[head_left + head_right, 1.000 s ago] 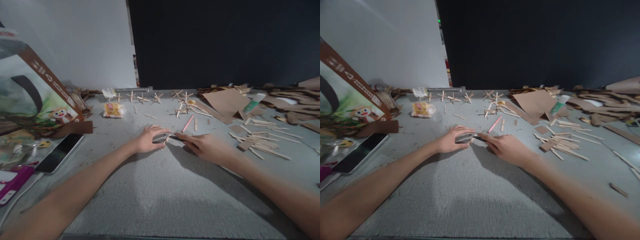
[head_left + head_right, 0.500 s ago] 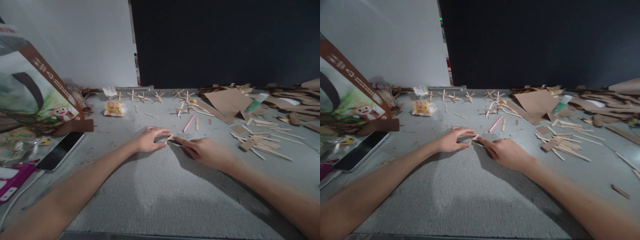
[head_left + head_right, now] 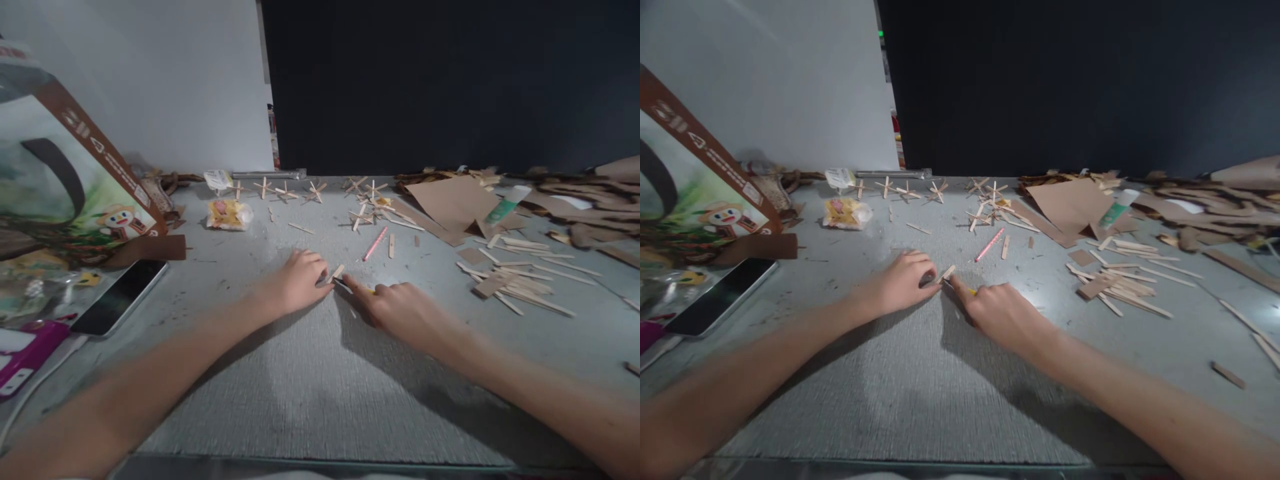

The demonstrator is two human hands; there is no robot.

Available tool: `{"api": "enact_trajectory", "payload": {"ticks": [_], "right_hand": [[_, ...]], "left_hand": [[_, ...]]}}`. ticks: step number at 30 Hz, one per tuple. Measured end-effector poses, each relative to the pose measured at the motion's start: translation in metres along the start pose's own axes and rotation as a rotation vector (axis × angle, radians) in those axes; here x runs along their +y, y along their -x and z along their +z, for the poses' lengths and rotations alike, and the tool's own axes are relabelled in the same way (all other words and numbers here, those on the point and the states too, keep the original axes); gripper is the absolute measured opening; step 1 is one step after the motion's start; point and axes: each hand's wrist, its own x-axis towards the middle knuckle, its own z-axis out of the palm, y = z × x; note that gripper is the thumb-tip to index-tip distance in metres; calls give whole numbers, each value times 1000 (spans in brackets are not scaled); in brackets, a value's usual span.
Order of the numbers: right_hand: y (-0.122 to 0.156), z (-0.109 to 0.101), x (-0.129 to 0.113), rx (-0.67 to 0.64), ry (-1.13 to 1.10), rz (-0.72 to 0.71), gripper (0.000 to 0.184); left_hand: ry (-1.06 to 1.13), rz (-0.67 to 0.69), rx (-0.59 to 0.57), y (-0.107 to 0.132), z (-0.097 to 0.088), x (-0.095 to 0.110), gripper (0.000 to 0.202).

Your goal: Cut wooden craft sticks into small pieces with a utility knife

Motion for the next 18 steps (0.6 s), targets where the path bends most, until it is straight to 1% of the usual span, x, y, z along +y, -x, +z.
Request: {"api": "enact_trajectory", "payload": {"ticks": [2, 4, 8, 14, 18], "right_hand": [[-2, -3, -2, -35, 24, 3, 77], [-3, -4, -2, -41, 29, 9, 71], [-5, -6, -2, -32, 5, 24, 59], [-4, -13, -13, -82, -14, 122, 68], [-4, -14, -18, -98, -41, 164, 67]], "left_hand": [[-46, -6, -27, 4, -2, 9, 18], [-93, -6, -62, 8, -2, 16, 21], [-199, -26, -81, 11, 0, 26, 20], [-249, -37, -125, 8, -1, 27, 26], [-303, -27, -130, 7, -2, 25, 29]]}}
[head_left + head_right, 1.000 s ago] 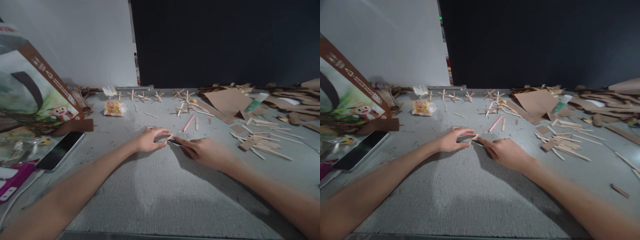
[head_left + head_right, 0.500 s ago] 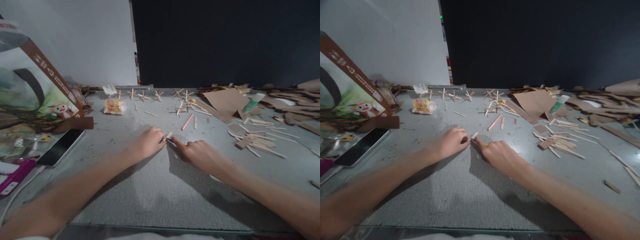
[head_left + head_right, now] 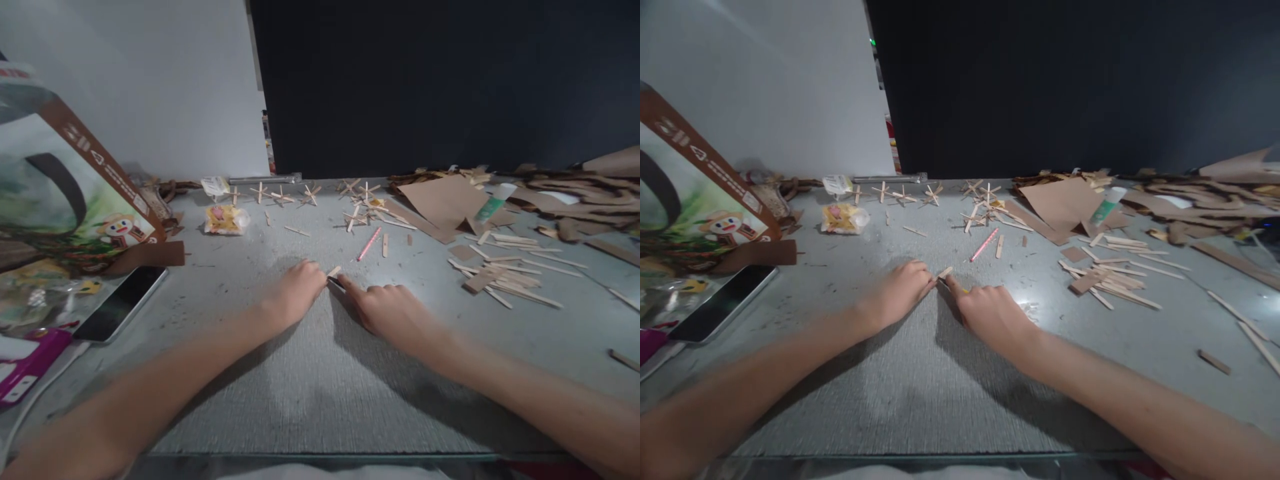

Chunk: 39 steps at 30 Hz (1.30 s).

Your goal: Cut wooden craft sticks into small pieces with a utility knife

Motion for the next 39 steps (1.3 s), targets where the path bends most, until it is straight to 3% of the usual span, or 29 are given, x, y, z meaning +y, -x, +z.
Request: {"api": "enact_trajectory", "payload": {"ticks": [10, 15, 19, 26, 39], "right_hand": [[-4, 11, 0, 64, -84, 48, 55], [-8, 8, 0, 47, -96, 52, 55], [-8, 8, 0, 40, -140, 79, 57], [-10, 17, 0, 149, -257, 146, 65], [-14, 15, -2, 121, -281, 92, 70]], "left_hand": [[-30, -5, -15, -2, -2, 5, 25], [-15, -14, 64, -3, 6, -1, 22], [113, -46, 159, -7, 15, -13, 22], [443, -120, 163, -17, 20, -32, 21], [495, -104, 177, -19, 23, -34, 22]]}}
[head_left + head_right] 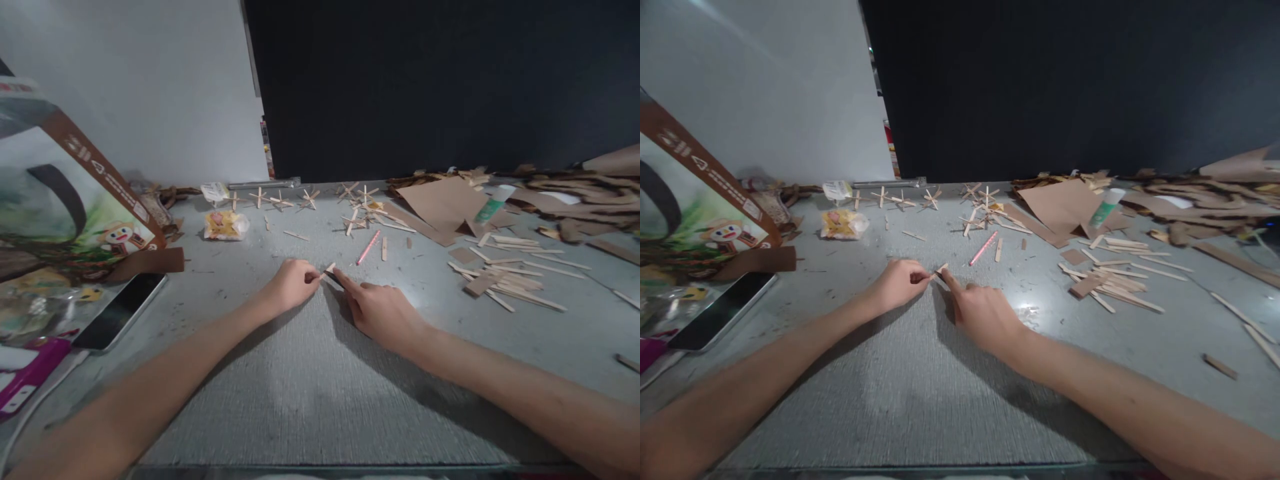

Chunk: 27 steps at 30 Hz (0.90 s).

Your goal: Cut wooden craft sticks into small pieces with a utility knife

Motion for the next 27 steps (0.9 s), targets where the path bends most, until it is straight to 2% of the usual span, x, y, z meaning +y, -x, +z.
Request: {"api": "enact_trajectory", "payload": {"ticks": [4, 8, 13, 24, 27], "right_hand": [[0, -2, 0, 0, -7, -9, 69], [0, -3, -1, -15, 2, 6, 66], [-2, -4, -2, -15, 26, -24, 66], [-5, -12, -6, -92, 74, -8, 68], [-6, -12, -7, -91, 82, -19, 70]], "left_hand": [[7, -8, 18, 0, 2, 0, 21], [3, 20, 89, 2, 8, -1, 16], [7, 53, 163, 5, 14, 1, 23], [14, 39, 162, 2, 15, -2, 23], [15, 80, 131, 1, 14, -2, 23]]}}
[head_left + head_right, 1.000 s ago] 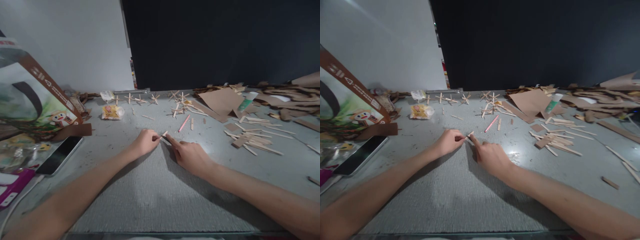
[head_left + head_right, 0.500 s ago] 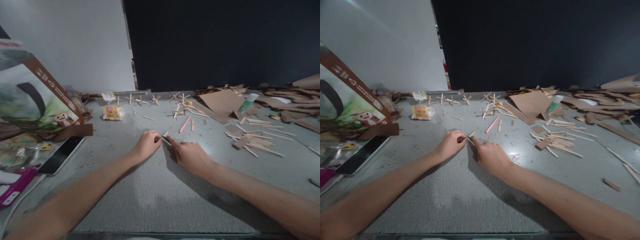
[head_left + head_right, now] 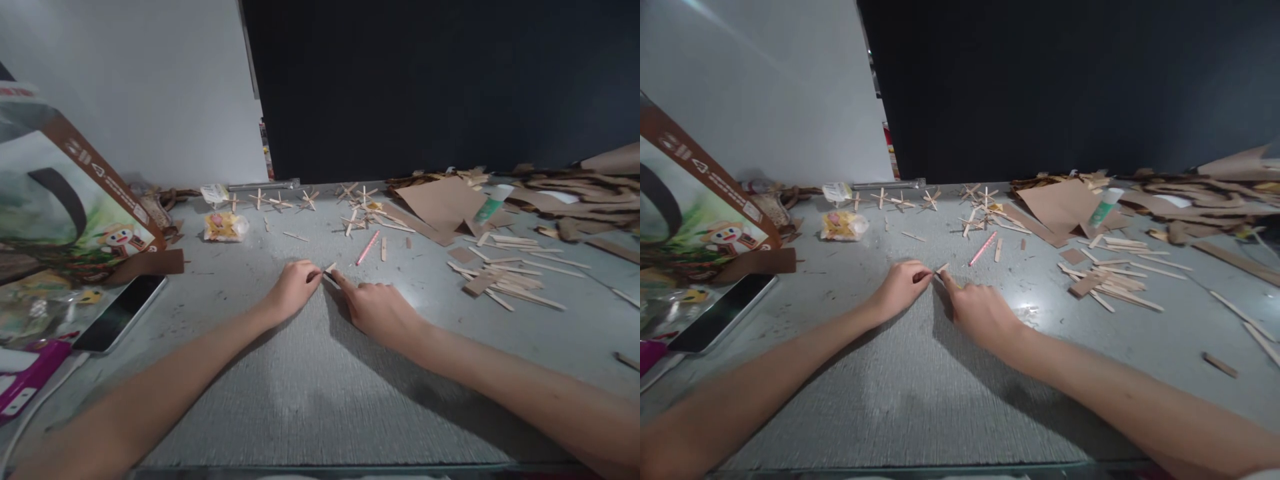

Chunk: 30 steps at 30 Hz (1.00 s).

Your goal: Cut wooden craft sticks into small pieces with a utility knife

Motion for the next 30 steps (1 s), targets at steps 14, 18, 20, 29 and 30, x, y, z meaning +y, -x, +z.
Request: {"api": "enact_trajectory", "payload": {"ticks": [14, 18, 20, 29, 30], "right_hand": [[-2, -3, -2, -12, 6, 19, 66], [0, -6, -4, -33, 19, 37, 68], [1, -5, -4, -40, 18, 36, 70], [2, -3, -7, -31, 55, 42, 72], [2, -3, -8, -41, 59, 48, 73]], "left_hand": [[2, 41, -11, 2, 1, 1, 25], [4, 15, 3, 2, 2, 3, 24], [7, 24, -4, 1, 2, 3, 24], [29, 5, 17, 0, 5, 3, 25], [37, 10, 14, 0, 5, 3, 25]]}}
